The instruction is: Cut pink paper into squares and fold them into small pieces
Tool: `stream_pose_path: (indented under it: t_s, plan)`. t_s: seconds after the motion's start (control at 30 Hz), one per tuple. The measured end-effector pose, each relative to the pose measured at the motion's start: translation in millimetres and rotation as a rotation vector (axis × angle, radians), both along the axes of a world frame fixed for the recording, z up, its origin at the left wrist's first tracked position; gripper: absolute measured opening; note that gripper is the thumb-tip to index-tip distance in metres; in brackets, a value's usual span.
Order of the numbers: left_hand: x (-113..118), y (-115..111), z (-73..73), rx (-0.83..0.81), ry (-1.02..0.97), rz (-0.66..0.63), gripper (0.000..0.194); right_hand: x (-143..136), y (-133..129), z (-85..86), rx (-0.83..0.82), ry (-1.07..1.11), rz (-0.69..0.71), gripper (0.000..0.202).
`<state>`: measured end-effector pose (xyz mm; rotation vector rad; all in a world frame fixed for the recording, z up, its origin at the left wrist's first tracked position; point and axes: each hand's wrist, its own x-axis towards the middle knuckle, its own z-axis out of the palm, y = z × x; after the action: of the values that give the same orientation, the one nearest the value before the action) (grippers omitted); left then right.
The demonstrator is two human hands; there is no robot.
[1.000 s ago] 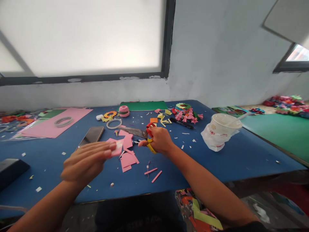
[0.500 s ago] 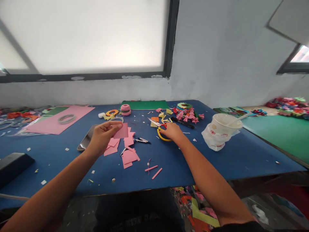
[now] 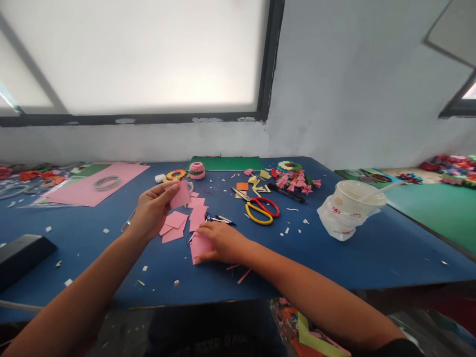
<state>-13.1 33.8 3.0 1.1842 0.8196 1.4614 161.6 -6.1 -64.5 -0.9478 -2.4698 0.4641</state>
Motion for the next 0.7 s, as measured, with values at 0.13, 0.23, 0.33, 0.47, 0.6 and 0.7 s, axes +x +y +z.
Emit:
stream_pose_path:
  t_s: [0.13, 0.23, 0.33, 0.47, 0.6, 0.7]
  plan:
    - [1.4, -1.7, 0.3, -0.002, 0.005, -0.019, 0.028, -0.7, -1.7, -4.2, -0.062, 0.083, 0.019, 0.056]
    - [1.8, -2.4, 1.0, 0.004, -0.003, -0.033, 0.026, 4.0, -0.5, -4.4, -0.096, 0.102, 0.000, 0.050]
    - [1.9, -2.4, 1.6, -0.010, -0.012, -0.029, 0.025, 7.4, 2.4, -4.8, -0.112, 0.096, -0.031, 0.065]
    - [1.8, -1.3, 1.4, -0.034, -0.009, -0.020, 0.026, 8.8, 5.7, -4.2, -0.152, 0.082, 0.020, 0.069]
    - [1.2, 0.9, -0.5, -0.027, -0.006, -0.029, 0.028, 6.8, 5.2, -4.5, -0.160, 0.101, 0.033, 0.051]
    - [0.9, 2.0, -1.6, -0.024, -0.012, -0.040, 0.027, 6.4, 6.1, -7.6, -0.185, 0.161, 0.028, 0.041]
